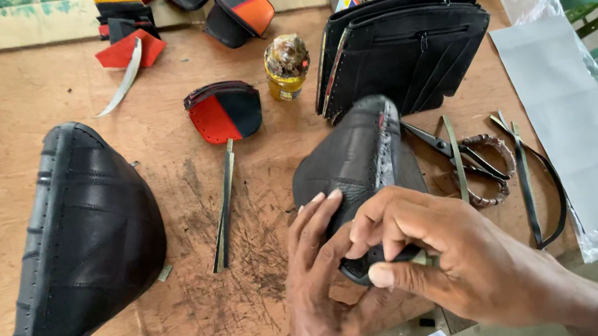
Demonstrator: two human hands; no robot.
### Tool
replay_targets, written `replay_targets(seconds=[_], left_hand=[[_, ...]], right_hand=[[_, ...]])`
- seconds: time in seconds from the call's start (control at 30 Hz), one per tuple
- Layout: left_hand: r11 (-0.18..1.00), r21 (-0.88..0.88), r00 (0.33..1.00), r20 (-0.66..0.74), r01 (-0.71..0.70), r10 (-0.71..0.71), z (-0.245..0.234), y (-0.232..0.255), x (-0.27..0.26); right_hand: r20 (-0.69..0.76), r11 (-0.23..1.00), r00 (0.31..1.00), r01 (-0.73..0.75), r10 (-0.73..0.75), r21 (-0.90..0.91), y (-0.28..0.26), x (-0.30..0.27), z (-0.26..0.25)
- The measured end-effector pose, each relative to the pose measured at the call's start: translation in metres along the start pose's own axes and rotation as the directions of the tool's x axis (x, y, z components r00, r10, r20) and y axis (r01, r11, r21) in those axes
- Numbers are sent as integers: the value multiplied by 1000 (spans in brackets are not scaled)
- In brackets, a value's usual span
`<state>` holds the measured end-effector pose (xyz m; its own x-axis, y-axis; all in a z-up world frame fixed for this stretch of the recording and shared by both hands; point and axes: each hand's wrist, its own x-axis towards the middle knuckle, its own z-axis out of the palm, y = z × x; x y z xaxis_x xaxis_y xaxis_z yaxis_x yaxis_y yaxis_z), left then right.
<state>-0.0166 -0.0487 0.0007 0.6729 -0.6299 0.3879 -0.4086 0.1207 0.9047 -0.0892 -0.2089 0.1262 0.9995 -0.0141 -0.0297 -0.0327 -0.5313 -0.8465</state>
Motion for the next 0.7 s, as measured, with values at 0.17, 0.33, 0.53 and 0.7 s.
replay_targets(seconds=[0.17, 0.33, 0.53, 0.7], left_hand=[[997, -73, 1000, 3, 31, -31, -9, 14, -7], [992, -114, 998, -6, 54, -55, -14, 20, -20], [991, -124, 999, 10, 47, -46, -25, 9, -34], [973, -207, 994, 59, 103, -93, -30, 3, -37]], right_hand=[[-30, 986, 999, -45, 41, -159, -18, -8, 5], [17, 989, 997, -77, 79, -126, -27, -17, 14], [81, 998, 995, -48, 51, -38, -27, -18, 27], [192, 991, 974, -127, 119, 29, -17, -2, 28]])
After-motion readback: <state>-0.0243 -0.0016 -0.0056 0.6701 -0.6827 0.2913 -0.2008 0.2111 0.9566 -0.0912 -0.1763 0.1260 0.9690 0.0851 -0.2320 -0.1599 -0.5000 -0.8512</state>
